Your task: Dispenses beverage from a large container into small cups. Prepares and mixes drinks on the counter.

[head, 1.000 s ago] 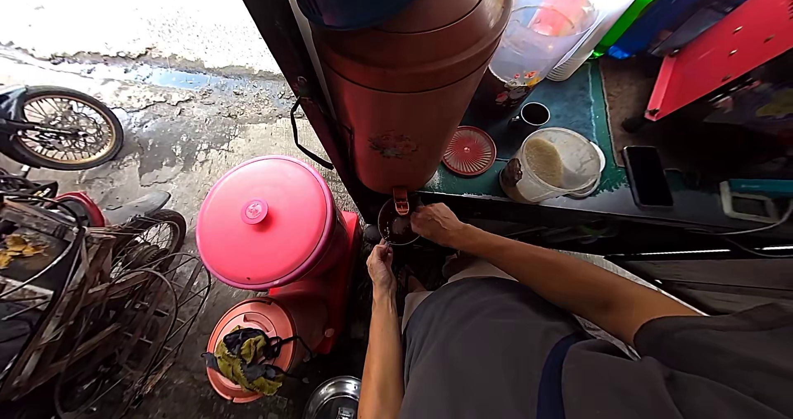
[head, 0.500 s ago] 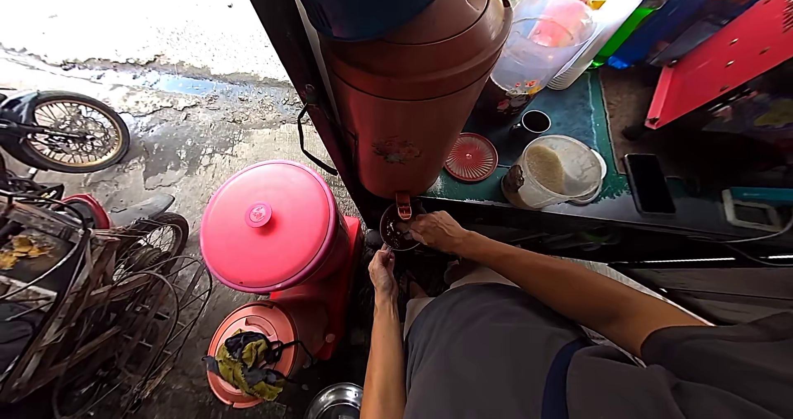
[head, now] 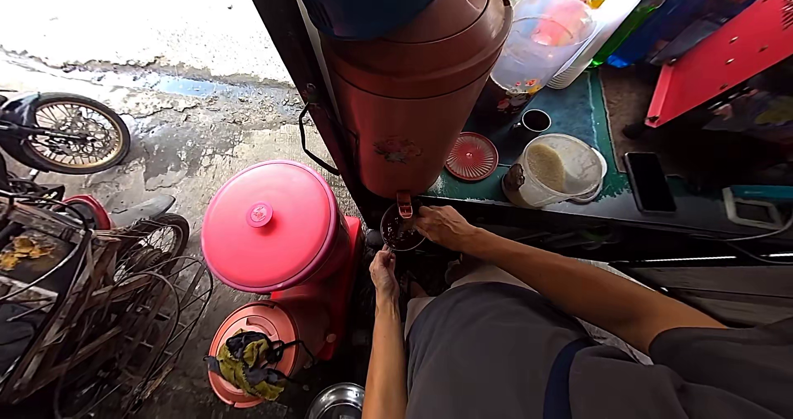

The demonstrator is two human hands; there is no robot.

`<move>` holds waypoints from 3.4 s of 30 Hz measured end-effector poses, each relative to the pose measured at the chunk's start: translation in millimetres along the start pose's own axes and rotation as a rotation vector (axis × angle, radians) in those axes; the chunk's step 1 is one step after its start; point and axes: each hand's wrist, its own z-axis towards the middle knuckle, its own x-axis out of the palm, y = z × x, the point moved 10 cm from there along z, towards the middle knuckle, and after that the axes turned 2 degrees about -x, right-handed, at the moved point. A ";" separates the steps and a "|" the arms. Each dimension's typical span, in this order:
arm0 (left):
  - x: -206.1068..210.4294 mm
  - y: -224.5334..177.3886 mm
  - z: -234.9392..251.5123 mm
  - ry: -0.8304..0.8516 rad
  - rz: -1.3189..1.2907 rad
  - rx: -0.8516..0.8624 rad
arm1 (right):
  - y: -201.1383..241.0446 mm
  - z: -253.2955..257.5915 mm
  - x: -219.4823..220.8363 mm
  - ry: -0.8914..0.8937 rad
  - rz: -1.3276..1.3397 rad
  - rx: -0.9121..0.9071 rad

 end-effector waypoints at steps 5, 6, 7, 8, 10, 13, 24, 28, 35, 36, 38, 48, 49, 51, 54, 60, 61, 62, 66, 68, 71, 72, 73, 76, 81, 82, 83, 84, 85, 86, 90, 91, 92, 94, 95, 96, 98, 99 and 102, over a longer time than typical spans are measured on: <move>0.3 -0.1 -0.3 0.006 -0.003 0.004 | 12.1 -18.8 -28.5 -0.202 -0.105 -0.143; 0.0 -0.3 -0.3 0.006 -0.004 0.006 | 14.1 -22.6 -30.6 -0.218 -0.119 -0.168; 0.1 -0.9 -0.3 0.005 -0.003 0.006 | 16.0 -26.2 -32.5 -0.238 -0.135 -0.192; 0.3 -1.3 -0.6 0.003 0.002 0.005 | 17.9 -29.4 -33.9 -0.250 -0.147 -0.213; 0.4 -1.8 -1.4 0.004 0.011 0.000 | 23.4 -35.9 -35.9 -0.263 -0.166 -0.256; 0.6 -1.5 -1.4 0.002 0.024 -0.004 | 37.2 -41.0 -37.4 -0.246 -0.169 -0.321; 4.1 -0.1 -1.0 0.000 0.018 -0.015 | 55.7 -16.7 -26.1 -0.124 -0.136 -0.364; 4.2 1.9 0.6 0.008 0.016 -0.009 | 55.1 -18.1 -29.1 -0.172 -0.159 -0.404; 4.8 -0.1 -0.8 0.005 0.003 0.000 | 55.1 -15.0 -42.0 -0.174 -0.183 -0.412; 5.2 0.1 -0.5 0.010 0.005 -0.001 | 53.4 -13.4 -45.7 -0.188 -0.182 -0.409; 4.7 0.0 -0.6 0.008 0.002 -0.004 | 47.7 -10.1 -50.0 -0.212 -0.179 -0.388; 3.1 -1.8 -4.0 0.004 -0.027 0.000 | 18.9 13.4 25.5 0.151 -0.005 -0.069; 2.9 -1.7 -4.8 0.007 -0.026 -0.002 | 13.1 16.8 24.1 0.074 -0.007 -0.027; 2.3 -2.1 -5.9 0.006 -0.023 -0.003 | -1.0 19.7 19.6 -0.038 -0.030 0.091; 0.4 -1.8 -7.9 -0.002 -0.036 -0.007 | -7.6 12.0 14.2 -0.034 -0.075 0.203; -3.6 1.0 -9.6 0.012 -0.022 0.003 | 23.1 -1.3 30.1 0.370 0.040 0.049; -4.3 1.5 -10.9 0.014 -0.020 0.004 | 23.9 1.5 30.3 0.358 0.051 0.045; -5.1 1.9 -12.0 0.015 -0.023 0.004 | 21.2 5.6 28.2 0.296 0.054 0.061; -5.1 4.7 -15.6 0.024 -0.023 0.005 | -3.3 11.9 17.2 -0.001 -0.010 0.164; -4.6 4.4 -17.4 0.032 -0.028 0.010 | -1.1 5.1 13.6 0.013 -0.042 0.185; -4.8 4.0 -22.5 0.028 -0.044 0.009 | 18.8 -10.7 17.3 0.188 -0.014 0.123; -4.9 4.0 -24.2 0.026 -0.047 0.009 | 26.7 -15.6 19.4 0.250 -0.003 0.082; -4.6 3.3 -25.9 0.026 -0.051 0.009 | 33.0 -18.9 21.2 0.307 0.011 0.043; -4.7 1.6 -30.2 0.032 -0.053 0.009 | 35.3 -16.6 15.6 0.240 0.046 -0.004; -2.7 -2.1 -35.6 0.032 -0.062 0.013 | 5.3 -5.7 -2.5 0.011 -0.011 0.162; -2.6 -2.9 -36.4 0.029 -0.070 0.014 | 6.6 -7.8 -4.3 0.027 -0.023 0.178; -2.4 -4.0 -37.1 0.026 -0.073 0.014 | 11.0 -10.7 -4.6 0.059 -0.030 0.173; -2.5 -4.9 -37.7 0.024 -0.076 0.016 | 18.2 -14.2 -2.9 0.108 -0.026 0.148; -2.9 -5.7 -38.6 0.024 -0.075 0.017 | 26.7 -17.7 0.1 0.176 -0.014 0.110; -3.1 -6.6 -39.4 0.026 -0.070 0.019 | 35.0 -20.4 3.1 0.242 -0.004 0.060; -5.0 -8.1 -40.8 0.019 -0.068 0.022 | 39.2 -15.0 2.2 0.286 0.037 -0.003; -5.5 -7.9 -40.6 0.017 -0.076 0.019 | 32.6 -10.6 -2.6 0.228 0.032 0.033; -5.8 -7.6 -40.7 0.015 -0.082 0.016 | 24.4 -6.9 -6.7 0.157 0.020 0.072; -6.0 -8.7 -40.5 0.011 -0.085 0.018 | 12.0 -2.9 -12.2 0.039 -0.012 0.126; -6.4 -9.1 -41.0 0.011 -0.082 0.019 | 11.4 -3.7 -13.3 0.025 -0.027 0.141; -6.8 -9.8 -41.6 0.012 -0.081 0.022 | 14.9 -6.3 -12.5 0.056 -0.034 0.147; -7.9 -11.3 -43.1 0.019 -0.078 0.028 | 29.1 -14.2 -4.8 0.160 -0.023 0.105; -8.2 -11.4 -44.3 0.022 -0.079 0.028 | 37.0 -18.6 1.3 0.213 -0.013 0.057; -8.3 -11.0 -50.4 0.019 -0.060 0.011 | 48.3 -25.8 11.3 0.274 0.017 -0.057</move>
